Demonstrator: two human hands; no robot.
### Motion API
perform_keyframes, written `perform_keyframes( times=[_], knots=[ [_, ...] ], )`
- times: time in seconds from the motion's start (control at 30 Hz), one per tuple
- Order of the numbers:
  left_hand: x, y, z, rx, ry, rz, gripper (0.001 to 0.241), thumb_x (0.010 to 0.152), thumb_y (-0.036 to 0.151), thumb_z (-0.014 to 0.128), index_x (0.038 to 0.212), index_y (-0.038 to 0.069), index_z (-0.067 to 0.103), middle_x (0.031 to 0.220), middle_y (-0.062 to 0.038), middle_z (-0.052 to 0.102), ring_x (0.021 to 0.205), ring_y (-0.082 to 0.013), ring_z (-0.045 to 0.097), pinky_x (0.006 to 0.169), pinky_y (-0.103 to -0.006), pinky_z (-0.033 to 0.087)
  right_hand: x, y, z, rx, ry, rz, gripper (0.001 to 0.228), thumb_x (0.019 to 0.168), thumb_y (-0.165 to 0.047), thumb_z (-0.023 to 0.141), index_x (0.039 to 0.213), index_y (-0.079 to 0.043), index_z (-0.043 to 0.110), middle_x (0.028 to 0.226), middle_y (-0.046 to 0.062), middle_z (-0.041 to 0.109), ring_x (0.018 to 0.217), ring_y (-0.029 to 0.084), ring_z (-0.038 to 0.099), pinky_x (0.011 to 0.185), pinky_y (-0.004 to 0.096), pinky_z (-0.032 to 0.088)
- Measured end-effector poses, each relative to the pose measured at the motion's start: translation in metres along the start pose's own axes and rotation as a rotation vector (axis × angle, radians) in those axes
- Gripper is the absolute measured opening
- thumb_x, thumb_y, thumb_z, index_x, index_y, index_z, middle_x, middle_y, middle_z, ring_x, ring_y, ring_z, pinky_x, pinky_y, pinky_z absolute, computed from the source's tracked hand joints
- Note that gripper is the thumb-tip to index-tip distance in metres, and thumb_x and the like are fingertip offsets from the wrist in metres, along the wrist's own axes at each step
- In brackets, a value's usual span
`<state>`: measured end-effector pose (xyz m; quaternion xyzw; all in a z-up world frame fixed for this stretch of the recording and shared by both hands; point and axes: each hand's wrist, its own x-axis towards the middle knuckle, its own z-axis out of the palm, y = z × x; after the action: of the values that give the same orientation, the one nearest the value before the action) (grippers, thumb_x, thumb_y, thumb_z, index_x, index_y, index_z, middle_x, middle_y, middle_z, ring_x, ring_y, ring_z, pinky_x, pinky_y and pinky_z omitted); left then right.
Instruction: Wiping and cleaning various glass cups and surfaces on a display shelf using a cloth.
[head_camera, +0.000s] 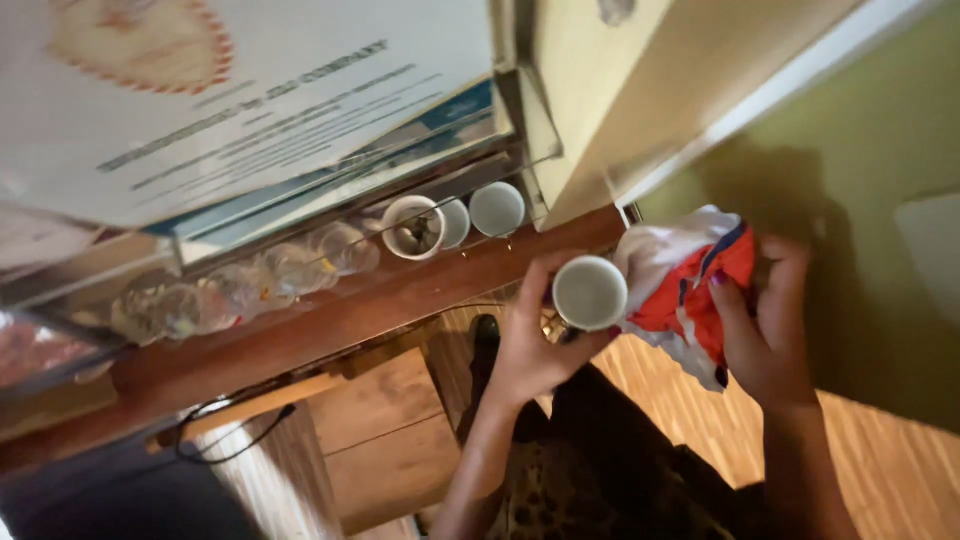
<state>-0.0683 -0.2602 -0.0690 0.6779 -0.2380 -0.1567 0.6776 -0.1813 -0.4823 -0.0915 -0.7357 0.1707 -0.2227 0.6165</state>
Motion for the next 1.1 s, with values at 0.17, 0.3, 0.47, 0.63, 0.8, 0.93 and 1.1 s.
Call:
perform_keyframes(
  times=[0.17, 0.3, 0.47, 0.63, 0.8, 0.93, 1.1],
  knots=[
    [-0.018, 0.004, -0.011, 0.029, 0.056, 0.002, 0.067, 0.078, 0.01, 0.089, 0.137, 0.008, 0.057, 0.123, -0.01, 0.071, 0.111, -0.0209, 0.073, 0.089, -0.0328, 0.06, 0.018, -0.031, 0.025, -0.296, -0.282, 0.007, 0.032, 0.106, -0.007, 0.054, 0.136, -0.001, 0.046, 0.118, 0.014, 0.061, 0.11, 0.02, 0.059, 0.1, 0.036, 0.049],
    [-0.016, -0.002, -0.031, 0.113, 0.084, 0.006, 0.069, 0.076, 0.013, 0.09, 0.136, 0.007, 0.057, 0.124, -0.011, 0.069, 0.108, -0.0203, 0.073, 0.088, -0.0319, 0.06, 0.026, -0.047, 0.066, -0.486, -0.469, 0.006, 0.037, 0.096, -0.016, 0.059, 0.13, -0.002, 0.059, 0.107, 0.012, 0.068, 0.097, 0.019, 0.069, 0.087, 0.033, 0.053],
    [-0.016, -0.006, -0.071, 0.053, 0.082, 0.059, 0.066, 0.078, 0.009, 0.087, 0.136, 0.006, 0.056, 0.125, -0.012, 0.069, 0.115, -0.0227, 0.072, 0.096, -0.034, 0.059, 0.025, -0.029, 0.097, -0.331, -0.566, -0.236, 0.044, 0.098, -0.014, 0.055, 0.139, 0.001, 0.055, 0.128, 0.014, 0.061, 0.118, 0.026, 0.06, 0.102, 0.037, 0.046],
    [-0.017, -0.007, -0.103, 0.06, 0.075, 0.105, 0.063, 0.079, 0.007, 0.085, 0.136, 0.007, 0.057, 0.121, -0.012, 0.07, 0.113, -0.0221, 0.074, 0.096, -0.0345, 0.06, 0.017, 0.024, 0.125, 0.152, -0.614, 0.244, 0.06, 0.098, -0.019, 0.041, 0.154, -0.001, 0.053, 0.151, 0.008, 0.053, 0.096, 0.02, 0.052, 0.07, 0.033, 0.037],
    [-0.027, -0.005, -0.14, -0.11, -0.004, 0.073, 0.067, 0.077, 0.01, 0.088, 0.135, 0.007, 0.055, 0.119, -0.011, 0.072, 0.113, -0.0225, 0.072, 0.1, -0.0351, 0.058, 0.016, 0.004, 0.164, 0.235, -0.606, -0.007, 0.065, 0.094, -0.006, 0.057, 0.156, 0.0, 0.037, 0.154, 0.012, 0.048, 0.141, 0.018, 0.047, 0.117, 0.033, 0.038],
    [-0.022, 0.014, -0.163, 0.156, 0.06, 0.194, 0.066, 0.076, 0.008, 0.086, 0.135, 0.008, 0.057, 0.124, -0.013, 0.07, 0.116, -0.0243, 0.074, 0.097, -0.0349, 0.059, 0.006, -0.03, 0.179, -0.027, -0.437, 0.046, 0.061, 0.09, -0.001, 0.063, 0.149, 0.0, 0.049, 0.14, 0.011, 0.06, 0.127, 0.017, 0.06, 0.108, 0.033, 0.049],
    [-0.02, 0.013, -0.181, 0.224, 0.014, 0.111, 0.065, 0.073, 0.016, 0.085, 0.131, 0.01, 0.058, 0.122, -0.015, 0.07, 0.109, -0.0313, 0.075, 0.087, -0.0382, 0.062, 0.006, -0.085, 0.198, -0.257, -0.178, -0.176, 0.053, 0.092, -0.006, 0.069, 0.141, -0.004, 0.051, 0.133, 0.006, 0.061, 0.118, 0.015, 0.061, 0.102, 0.035, 0.05]
  ],
)
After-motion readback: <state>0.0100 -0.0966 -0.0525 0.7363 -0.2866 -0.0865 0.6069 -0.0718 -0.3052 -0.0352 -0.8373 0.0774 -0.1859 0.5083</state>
